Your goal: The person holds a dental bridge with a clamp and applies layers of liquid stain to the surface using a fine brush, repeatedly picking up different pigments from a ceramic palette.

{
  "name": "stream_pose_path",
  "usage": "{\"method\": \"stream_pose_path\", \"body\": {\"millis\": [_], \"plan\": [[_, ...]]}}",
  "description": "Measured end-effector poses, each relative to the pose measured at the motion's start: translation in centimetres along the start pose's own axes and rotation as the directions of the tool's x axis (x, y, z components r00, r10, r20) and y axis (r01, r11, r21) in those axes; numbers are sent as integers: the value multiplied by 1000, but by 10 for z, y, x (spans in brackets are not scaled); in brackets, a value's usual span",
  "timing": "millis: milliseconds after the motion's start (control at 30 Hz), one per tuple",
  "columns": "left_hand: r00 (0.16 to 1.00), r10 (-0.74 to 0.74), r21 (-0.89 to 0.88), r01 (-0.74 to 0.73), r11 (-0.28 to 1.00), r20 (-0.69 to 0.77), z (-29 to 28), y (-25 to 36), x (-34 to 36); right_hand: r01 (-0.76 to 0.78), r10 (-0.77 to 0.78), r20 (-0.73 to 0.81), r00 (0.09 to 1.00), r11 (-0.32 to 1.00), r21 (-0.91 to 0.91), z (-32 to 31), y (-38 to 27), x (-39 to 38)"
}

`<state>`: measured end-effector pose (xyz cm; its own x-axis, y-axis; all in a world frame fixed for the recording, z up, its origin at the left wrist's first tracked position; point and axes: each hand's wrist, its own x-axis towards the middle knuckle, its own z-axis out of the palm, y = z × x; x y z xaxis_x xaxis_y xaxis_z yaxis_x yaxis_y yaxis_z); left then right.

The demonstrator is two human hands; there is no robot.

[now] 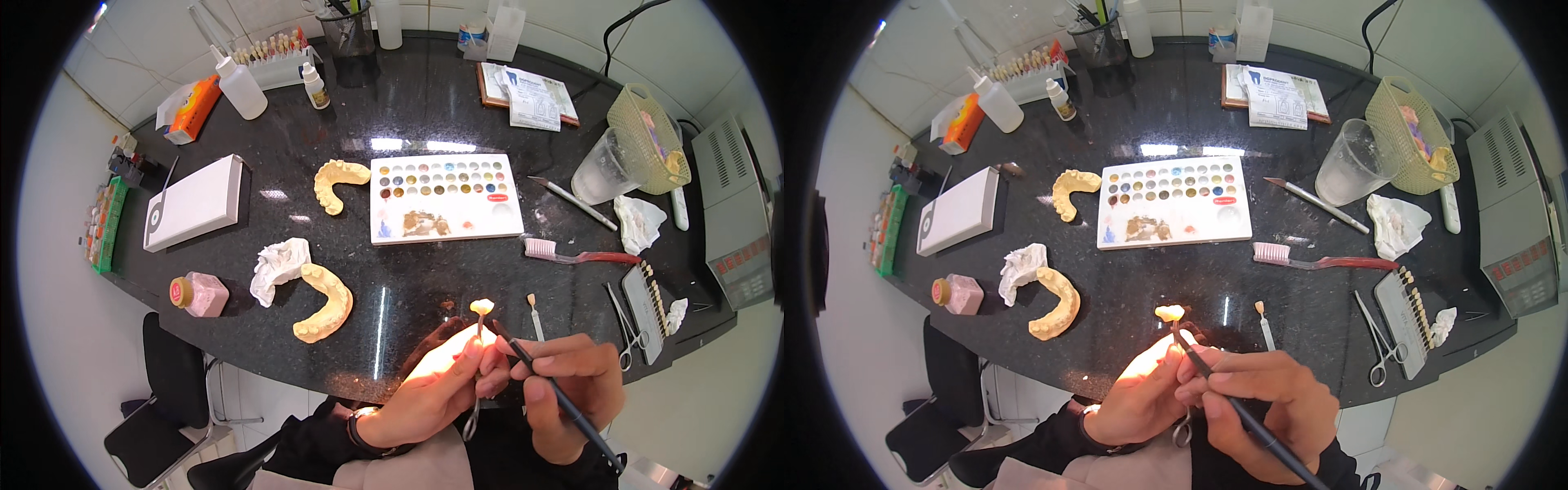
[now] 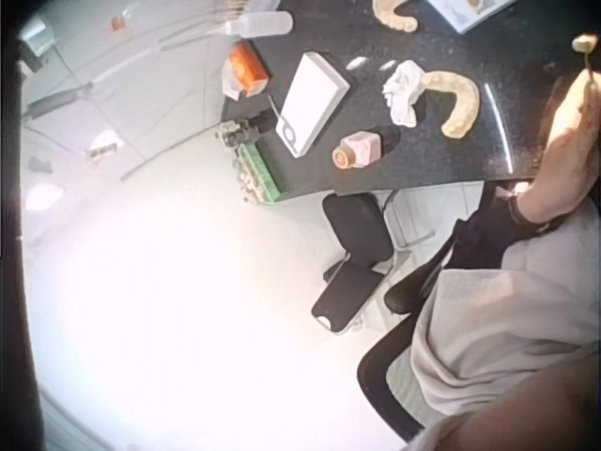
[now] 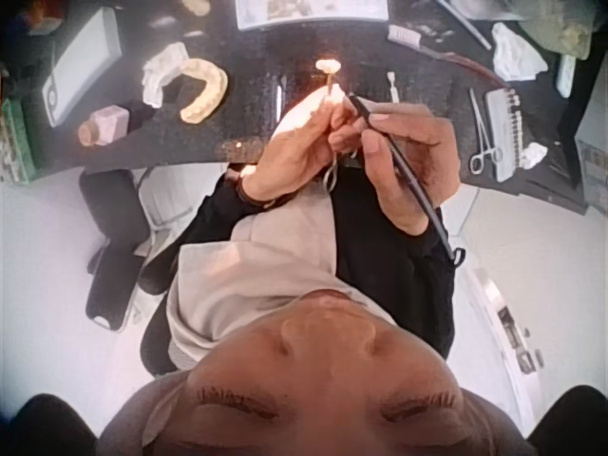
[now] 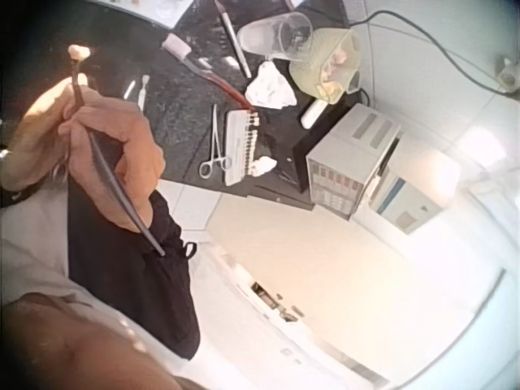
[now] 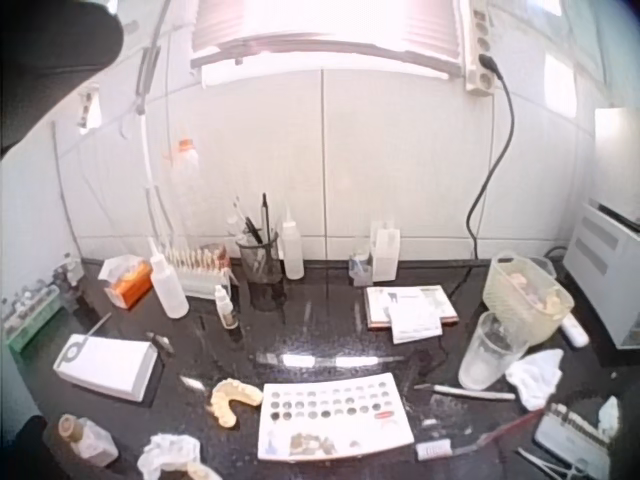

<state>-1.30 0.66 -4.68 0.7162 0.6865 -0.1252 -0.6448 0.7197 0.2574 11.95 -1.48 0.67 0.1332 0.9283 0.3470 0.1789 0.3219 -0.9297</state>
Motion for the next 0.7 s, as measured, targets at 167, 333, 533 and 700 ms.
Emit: {"method": "stream_pose_path", "body": {"millis": [167,333,533,700], "plan": [[1000,-5,116,7,993,-16,12,5,-3,49,-45,-38,998,993,107,9,0,-6],[998,26,128,-18,992,-60,14,4,-8,97,-94,31,995,990,-104,4,-5,-6],[998,62,139,-63,988,8,11,3,-12,23,-24,24,999,999,41,7,-11,-10],[998,65,178,-60,982,-22,17,5,-16,82,-82,1,997,993,-79,8,-14,-9]]}}
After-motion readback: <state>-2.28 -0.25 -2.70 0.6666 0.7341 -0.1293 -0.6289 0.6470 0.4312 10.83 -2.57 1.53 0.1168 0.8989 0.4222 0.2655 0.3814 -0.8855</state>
